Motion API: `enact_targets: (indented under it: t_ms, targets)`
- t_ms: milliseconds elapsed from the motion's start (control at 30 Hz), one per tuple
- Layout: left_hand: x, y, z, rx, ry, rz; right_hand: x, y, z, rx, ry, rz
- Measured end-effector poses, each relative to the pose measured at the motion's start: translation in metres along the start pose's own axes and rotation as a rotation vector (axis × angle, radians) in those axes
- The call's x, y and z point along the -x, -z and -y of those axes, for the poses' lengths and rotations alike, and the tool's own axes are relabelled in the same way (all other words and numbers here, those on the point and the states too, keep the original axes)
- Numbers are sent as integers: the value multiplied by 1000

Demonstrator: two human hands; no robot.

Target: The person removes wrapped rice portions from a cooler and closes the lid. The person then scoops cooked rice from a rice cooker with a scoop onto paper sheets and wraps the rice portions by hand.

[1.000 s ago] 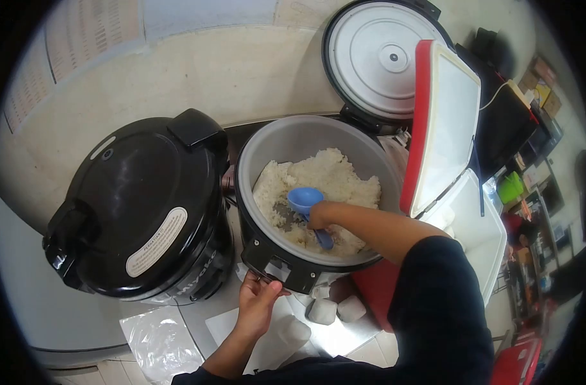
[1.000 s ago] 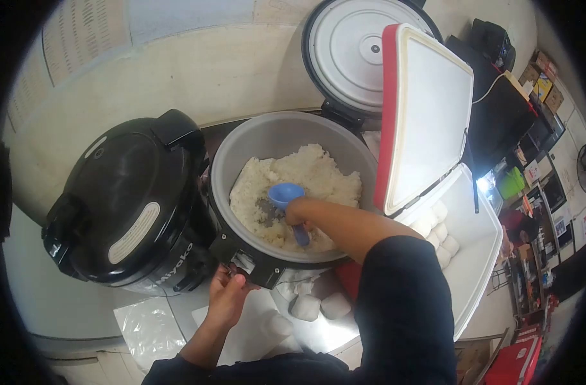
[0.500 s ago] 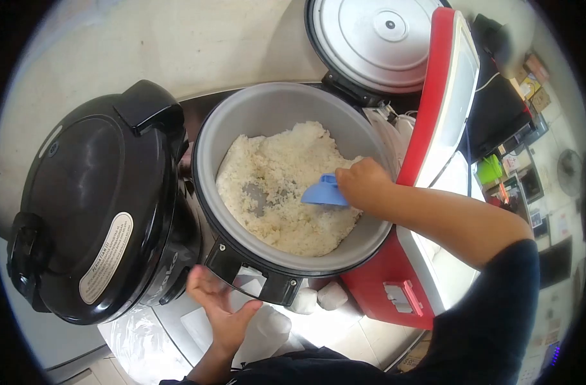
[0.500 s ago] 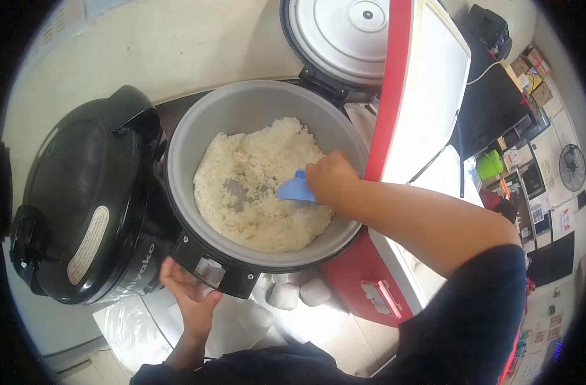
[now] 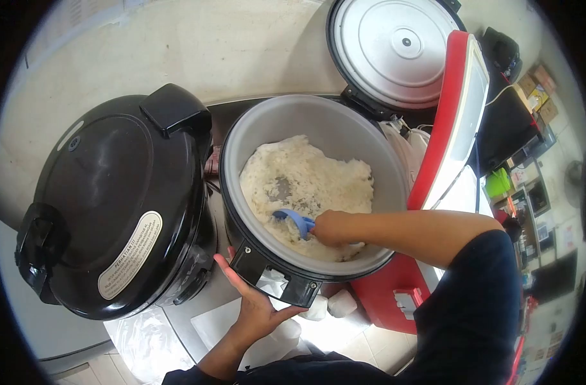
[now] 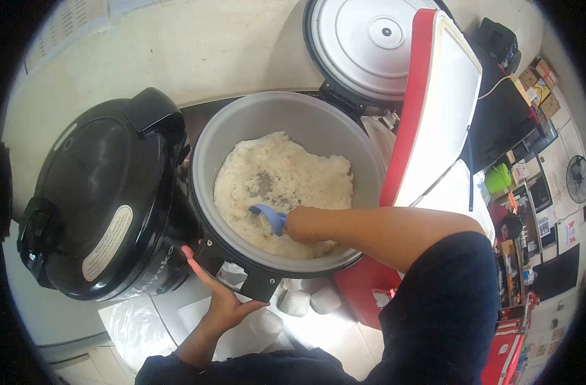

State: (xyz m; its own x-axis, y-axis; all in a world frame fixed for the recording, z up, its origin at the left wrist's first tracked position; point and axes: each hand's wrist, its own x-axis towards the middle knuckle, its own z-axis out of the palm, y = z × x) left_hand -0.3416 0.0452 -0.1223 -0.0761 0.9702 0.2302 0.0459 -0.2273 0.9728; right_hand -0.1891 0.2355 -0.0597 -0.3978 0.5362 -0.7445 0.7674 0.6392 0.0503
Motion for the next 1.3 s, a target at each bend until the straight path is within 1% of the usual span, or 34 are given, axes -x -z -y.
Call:
enact_targets:
  t_ms: [67, 133, 167, 233, 267, 333, 367, 433, 467, 533, 600, 633, 767, 833, 867, 933, 967, 1033, 1067, 1100, 1133, 1167, 1267, 1300]
  targets:
    - [4, -1, 10, 58, 51, 20, 10, 5, 7, -62, -19, -19]
    - [10, 1, 18, 88, 88, 43, 20, 8, 9, -169, -47, -94]
    - [12, 3, 17, -46, 104, 57, 26, 9, 8, -174, -44, -92]
    - [16, 6, 21, -182, 130, 74, 40, 9, 5, -126, 37, -245]
    - [18, 6, 28, -173, 98, 73, 49, 11, 7, -131, 41, -241]
    - [18, 5, 28, -169, 64, 69, 71, 19, 12, 41, 58, -404]
    - [16, 5, 24, -142, 85, 51, 81, 21, 15, 41, 63, -406]
    - [13, 4, 19, -119, 99, 30, 103, 21, 19, 132, 56, -486]
    - [12, 3, 18, -89, 81, 10, 111, 20, 19, 134, 60, -492]
    - [10, 1, 11, -64, 59, -17, 129, 18, 15, 212, 79, -572]
    - [1, 1, -4, -154, -51, -44, 149, 23, 14, 184, 52, -572]
    - [0, 1, -6, -162, -54, -54, 154, 26, 13, 154, 23, -563]
    - [-3, 0, -14, -102, -91, -51, 146, 35, 3, 87, 71, -575]
    - [-3, 0, -16, -223, -127, -57, 120, 31, -2, -96, 217, -679]
    - [-3, 1, -19, -277, -144, -59, 105, 25, -6, -96, 224, -682]
    - [-3, 1, -19, -321, -156, -72, 82, 18, -12, -224, 294, -642]
    - [-1, 2, -17, -360, -160, -80, 83, 18, -12, -225, 303, -645]
    - [2, 2, -13, -392, -171, -101, 86, 20, -10, -107, 190, -611]
    - [2, 1, -16, -369, -156, -102, 92, 16, -3, -102, 202, -613]
    - [1, 1, -18, -346, -144, -104, 100, 10, 5, -33, 170, -645]
    - [2, 2, -15, -407, -161, -119, 108, 6, 12, 34, 137, -674]
    - [4, 1, -10, -410, -155, -123, 116, 5, 12, 33, 145, -670]
    - [2, 0, -8, -415, -225, -154, 127, 9, -4, -13, 126, -658]
    - [1, 1, -11, -415, -217, -163, 118, 8, -12, -36, 203, -707]
